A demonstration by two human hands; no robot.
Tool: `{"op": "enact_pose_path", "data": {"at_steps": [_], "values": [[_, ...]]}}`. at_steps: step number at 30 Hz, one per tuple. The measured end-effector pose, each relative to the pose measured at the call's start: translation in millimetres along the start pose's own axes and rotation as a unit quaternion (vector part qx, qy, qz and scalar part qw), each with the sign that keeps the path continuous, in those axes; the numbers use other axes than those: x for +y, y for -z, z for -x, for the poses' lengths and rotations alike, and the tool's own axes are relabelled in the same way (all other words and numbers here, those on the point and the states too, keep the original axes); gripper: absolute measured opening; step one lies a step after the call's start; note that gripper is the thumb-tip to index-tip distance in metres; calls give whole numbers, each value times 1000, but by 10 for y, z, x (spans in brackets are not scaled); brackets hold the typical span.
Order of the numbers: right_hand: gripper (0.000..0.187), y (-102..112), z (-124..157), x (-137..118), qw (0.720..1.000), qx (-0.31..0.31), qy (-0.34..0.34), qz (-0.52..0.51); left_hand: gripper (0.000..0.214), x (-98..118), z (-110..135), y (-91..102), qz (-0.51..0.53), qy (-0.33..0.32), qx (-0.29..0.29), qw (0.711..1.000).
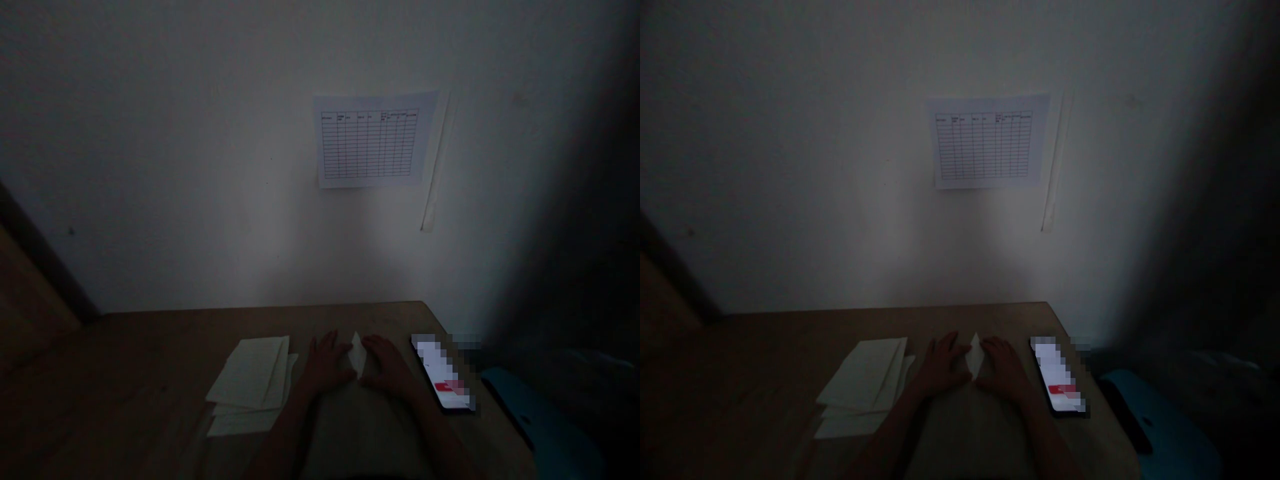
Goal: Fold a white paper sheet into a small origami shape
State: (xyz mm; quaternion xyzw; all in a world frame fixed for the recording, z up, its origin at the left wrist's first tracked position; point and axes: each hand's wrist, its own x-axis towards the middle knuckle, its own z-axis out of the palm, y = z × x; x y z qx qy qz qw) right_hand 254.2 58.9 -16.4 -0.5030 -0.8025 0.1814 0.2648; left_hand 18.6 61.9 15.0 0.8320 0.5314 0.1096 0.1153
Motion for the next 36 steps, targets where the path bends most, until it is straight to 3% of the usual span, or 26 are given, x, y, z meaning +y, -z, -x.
{"op": "enact_pose_path", "data": {"at_steps": [3, 5, 9, 14, 19, 28, 36], "values": [[63, -35, -6, 81, 999, 30, 5, -40, 57, 15, 6, -6, -6, 8, 12, 1000], [52, -60, -20, 130, 997, 51, 14, -64, 63, 33, 13, -23, -11, 8, 17, 1000], [56, -89, -33, 163, 996, 54, 29, -63, 84, 64, 17, -63, -25, 4, 6, 1000], [68, -60, -21, 79, 999, 24, 38, -18, 82, 73, -18, -56, -24, -7, -43, 999], [54, -30, -29, 11, 1000, 6, 29, -1, 78, 33, -14, 26, 1, -28, -68, 997], [28, 57, -38, -93, 998, 60, 10, -16, 51, -132, -23, 80, 84, -23, 18, 996], [30, 87, 5, -182, 999, 51, 3, -6, 30, -144, -43, 7, 122, -31, 66, 990]]}}
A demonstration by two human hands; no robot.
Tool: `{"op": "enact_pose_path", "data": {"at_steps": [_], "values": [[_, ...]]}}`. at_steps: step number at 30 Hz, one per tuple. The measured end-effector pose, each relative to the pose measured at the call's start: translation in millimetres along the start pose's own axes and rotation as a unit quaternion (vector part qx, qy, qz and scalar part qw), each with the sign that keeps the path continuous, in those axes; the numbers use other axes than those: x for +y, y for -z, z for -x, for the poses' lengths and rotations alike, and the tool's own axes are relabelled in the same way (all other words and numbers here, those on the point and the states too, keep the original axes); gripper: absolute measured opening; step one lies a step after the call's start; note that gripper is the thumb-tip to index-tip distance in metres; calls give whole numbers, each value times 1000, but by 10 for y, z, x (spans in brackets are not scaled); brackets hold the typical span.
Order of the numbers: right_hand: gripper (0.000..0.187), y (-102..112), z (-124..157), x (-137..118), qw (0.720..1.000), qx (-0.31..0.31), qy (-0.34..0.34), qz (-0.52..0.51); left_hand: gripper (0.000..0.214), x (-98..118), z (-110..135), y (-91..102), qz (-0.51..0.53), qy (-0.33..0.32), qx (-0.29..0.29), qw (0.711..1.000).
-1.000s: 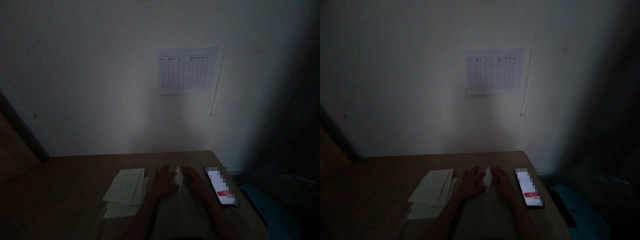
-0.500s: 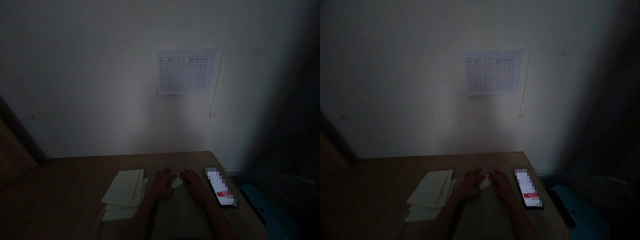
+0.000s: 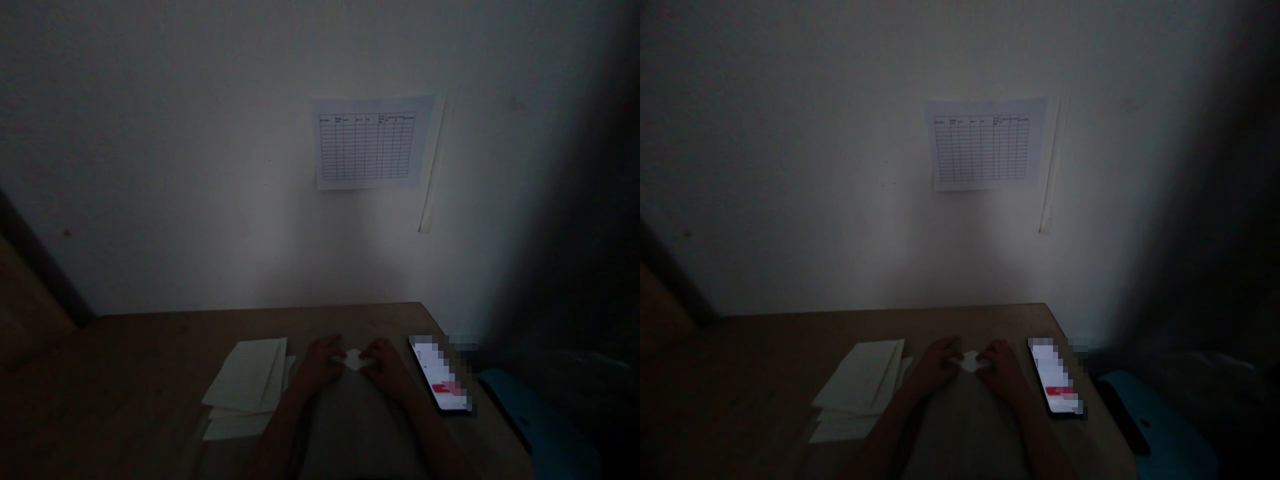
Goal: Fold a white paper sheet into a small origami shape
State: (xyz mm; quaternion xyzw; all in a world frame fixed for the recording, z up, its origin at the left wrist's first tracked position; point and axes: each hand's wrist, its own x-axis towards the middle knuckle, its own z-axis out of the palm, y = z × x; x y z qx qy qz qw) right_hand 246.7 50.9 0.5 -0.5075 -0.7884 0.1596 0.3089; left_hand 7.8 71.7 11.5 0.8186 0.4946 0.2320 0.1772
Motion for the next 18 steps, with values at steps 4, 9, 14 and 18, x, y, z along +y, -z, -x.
{"op": "enact_pose_path", "data": {"at_steps": [4, 9, 14, 18], "values": [[28, -4, 5, -4, 1000, 10, 29, -2, 25, 1, -24, -53, 48, -18, 15, 999], [24, -44, -14, 36, 997, 7, 77, -7, 24, 12, -63, -96, 72, -60, 31, 995], [18, -62, -26, 54, 997, 4, 73, 5, 20, 23, -70, -99, 82, -64, 30, 994], [14, -66, -37, 56, 997, 2, 79, 8, 17, 18, -77, -112, 63, -70, 21, 995]]}}
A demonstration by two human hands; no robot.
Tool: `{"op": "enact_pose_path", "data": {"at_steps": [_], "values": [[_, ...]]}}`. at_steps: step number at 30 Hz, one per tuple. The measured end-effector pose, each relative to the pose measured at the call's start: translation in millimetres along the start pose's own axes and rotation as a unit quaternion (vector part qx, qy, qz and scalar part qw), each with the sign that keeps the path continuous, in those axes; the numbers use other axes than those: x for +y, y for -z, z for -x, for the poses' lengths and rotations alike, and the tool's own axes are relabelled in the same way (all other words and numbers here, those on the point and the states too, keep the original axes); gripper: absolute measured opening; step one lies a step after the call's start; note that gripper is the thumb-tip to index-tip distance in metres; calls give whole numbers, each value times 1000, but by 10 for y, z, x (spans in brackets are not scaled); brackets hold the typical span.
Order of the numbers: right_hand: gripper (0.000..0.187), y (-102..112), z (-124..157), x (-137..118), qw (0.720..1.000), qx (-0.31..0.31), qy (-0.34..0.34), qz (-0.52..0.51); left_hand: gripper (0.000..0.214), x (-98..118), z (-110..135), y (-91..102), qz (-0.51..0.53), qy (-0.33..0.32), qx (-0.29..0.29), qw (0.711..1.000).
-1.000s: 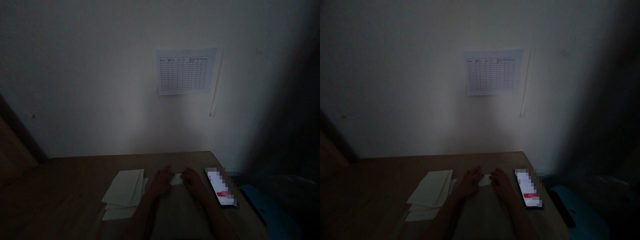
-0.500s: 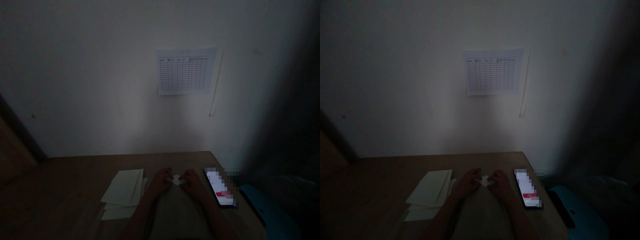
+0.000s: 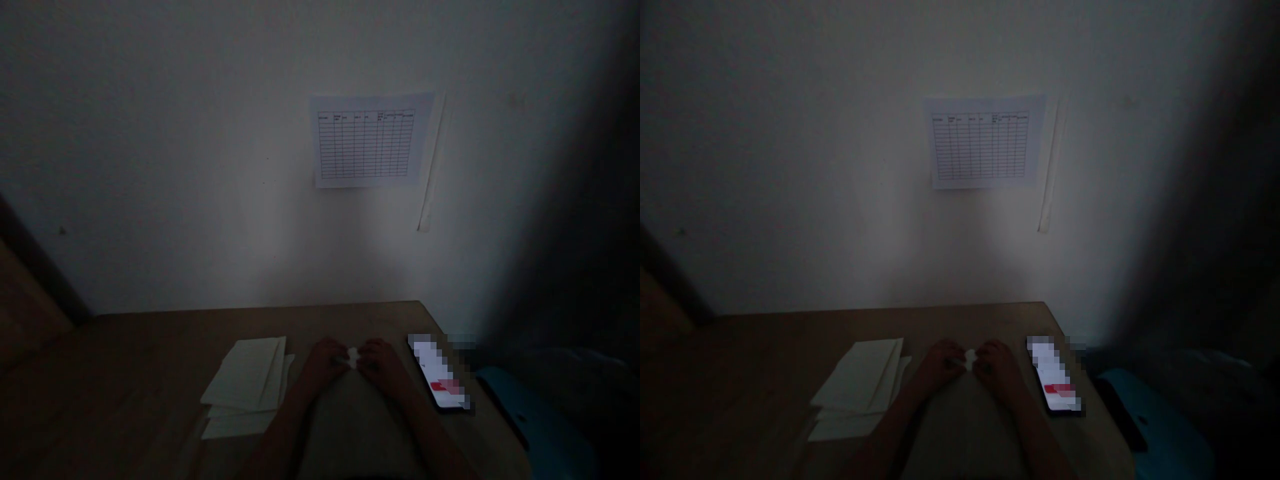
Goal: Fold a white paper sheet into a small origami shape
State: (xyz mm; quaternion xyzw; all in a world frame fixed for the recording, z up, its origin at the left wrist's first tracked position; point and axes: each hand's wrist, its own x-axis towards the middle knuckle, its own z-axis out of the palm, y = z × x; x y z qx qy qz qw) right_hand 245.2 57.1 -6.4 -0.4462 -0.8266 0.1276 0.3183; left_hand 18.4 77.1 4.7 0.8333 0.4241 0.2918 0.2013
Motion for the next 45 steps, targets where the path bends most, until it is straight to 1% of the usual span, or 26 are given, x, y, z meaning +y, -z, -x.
{"op": "enact_pose_path", "data": {"at_steps": [4, 7, 12, 18, 21, 24, 29, 34, 37, 41, 45], "values": [[12, -16, -9, 2, 1000, 0, -7, -5, 12, 40, 0, 5, -13, 14, -16, 1000], [11, -13, -8, -33, 1000, 3, -25, -15, 10, 90, 1, 22, -16, 15, -8, 1000], [11, -8, -12, -97, 998, 29, -54, -32, 7, 129, -4, 31, -23, 27, -8, 999], [11, -74, -37, -59, 995, 33, -82, -34, 9, 113, -33, -12, -31, 39, 5, 999], [9, -99, -48, -33, 995, 38, -79, -36, 9, 119, -42, -21, -35, 46, 6, 998], [9, -96, -44, -27, 995, 40, -80, -35, 12, 129, -32, -22, -32, 35, 9, 999], [12, -50, -27, -48, 996, 21, -74, -43, 13, 126, -20, -28, -29, 34, 14, 999], [9, -47, -41, -50, 994, 23, -97, -51, 12, 155, -33, -25, -28, 49, 19, 998], [7, -66, -54, -46, 992, 35, -108, -57, 11, 181, -37, -25, -22, 55, 26, 998], [6, -89, -68, -58, 992, 41, -117, -38, 13, 194, -40, -35, -24, 61, 23, 998], [7, -110, -76, -72, 992, 40, -117, -15, 14, 188, -38, -44, -23, 52, 34, 998]]}}
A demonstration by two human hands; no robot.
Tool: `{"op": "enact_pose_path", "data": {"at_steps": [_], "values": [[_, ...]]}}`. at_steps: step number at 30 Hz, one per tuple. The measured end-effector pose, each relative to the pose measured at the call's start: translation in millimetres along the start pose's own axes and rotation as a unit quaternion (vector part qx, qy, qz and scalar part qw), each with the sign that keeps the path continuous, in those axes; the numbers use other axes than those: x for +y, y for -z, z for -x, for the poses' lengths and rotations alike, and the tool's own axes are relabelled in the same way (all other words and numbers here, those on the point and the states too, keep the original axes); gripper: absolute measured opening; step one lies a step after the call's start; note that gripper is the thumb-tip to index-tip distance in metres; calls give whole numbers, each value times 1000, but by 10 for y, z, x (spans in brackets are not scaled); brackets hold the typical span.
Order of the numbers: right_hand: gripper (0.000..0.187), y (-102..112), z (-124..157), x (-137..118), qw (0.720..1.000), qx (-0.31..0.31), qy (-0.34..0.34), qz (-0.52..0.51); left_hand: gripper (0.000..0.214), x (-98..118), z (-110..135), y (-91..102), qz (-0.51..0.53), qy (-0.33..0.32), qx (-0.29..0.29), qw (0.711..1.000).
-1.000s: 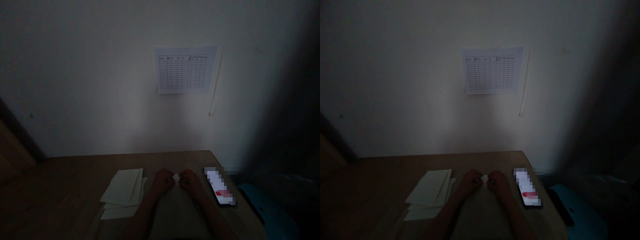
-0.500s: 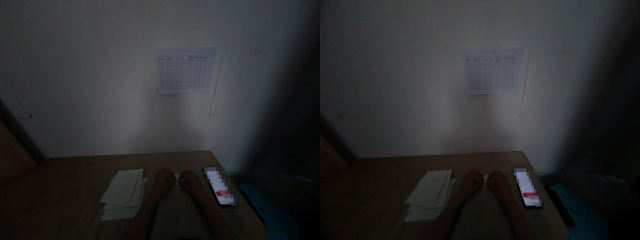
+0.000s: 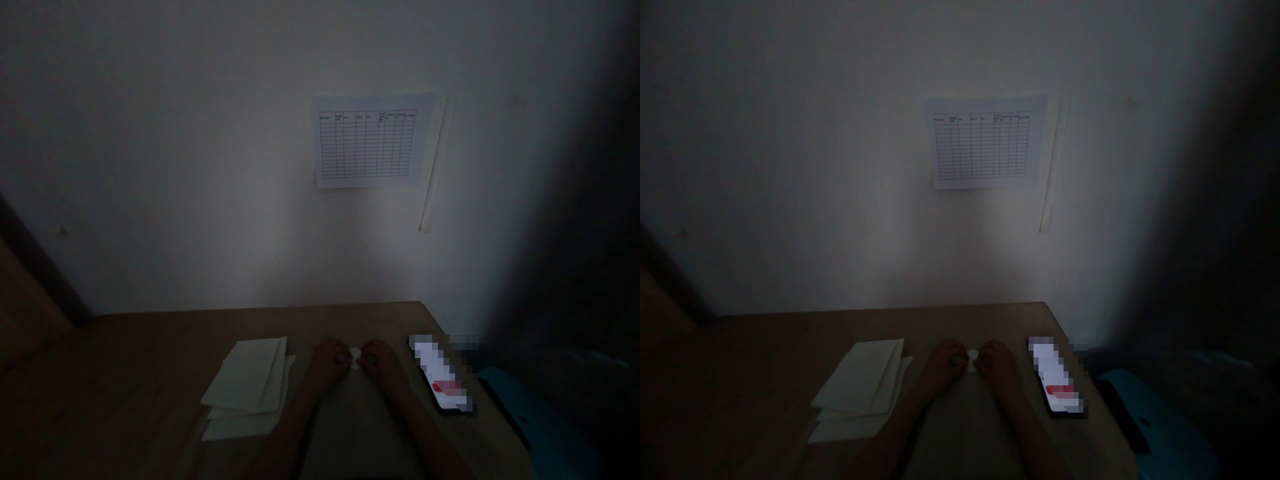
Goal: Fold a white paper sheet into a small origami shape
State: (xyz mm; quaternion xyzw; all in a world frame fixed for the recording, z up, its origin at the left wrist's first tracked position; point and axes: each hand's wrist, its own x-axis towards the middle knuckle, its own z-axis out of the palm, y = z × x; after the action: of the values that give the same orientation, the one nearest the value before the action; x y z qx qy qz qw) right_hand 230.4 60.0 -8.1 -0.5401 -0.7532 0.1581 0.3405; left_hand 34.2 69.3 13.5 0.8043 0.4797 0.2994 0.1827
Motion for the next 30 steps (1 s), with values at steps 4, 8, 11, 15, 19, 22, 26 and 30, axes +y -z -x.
{"op": "enact_pose_path", "data": {"at_steps": [4, 8, 11, 15, 19, 22, 26, 30], "values": [[7, -6, 12, 44, 1000, -9, 14, -5, 15, 4, -1, 5, -5, 11, -8, 1000], [8, 17, 22, 93, 998, -20, 12, -55, 15, 2, 10, 7, -7, 9, -7, 1000], [7, 40, 21, 72, 998, -16, 2, -63, 14, -9, 19, 2, -7, 2, -10, 1000], [9, 38, 17, 21, 999, -14, -4, -35, 10, -24, 13, -6, -8, -2, -8, 1000], [8, 0, 11, 29, 1000, -3, -7, -7, 7, -30, -4, -15, -12, 2, -11, 1000], [8, -24, 8, 47, 1000, -8, -6, 3, 7, -20, -5, -27, -17, 6, -6, 1000], [7, -40, 6, 47, 1000, 0, -8, 15, 9, 13, 3, -46, -40, 14, 3, 999], [7, -52, -6, 30, 999, 9, -1, 31, 9, 25, 2, -59, -45, 20, 4, 999]]}}
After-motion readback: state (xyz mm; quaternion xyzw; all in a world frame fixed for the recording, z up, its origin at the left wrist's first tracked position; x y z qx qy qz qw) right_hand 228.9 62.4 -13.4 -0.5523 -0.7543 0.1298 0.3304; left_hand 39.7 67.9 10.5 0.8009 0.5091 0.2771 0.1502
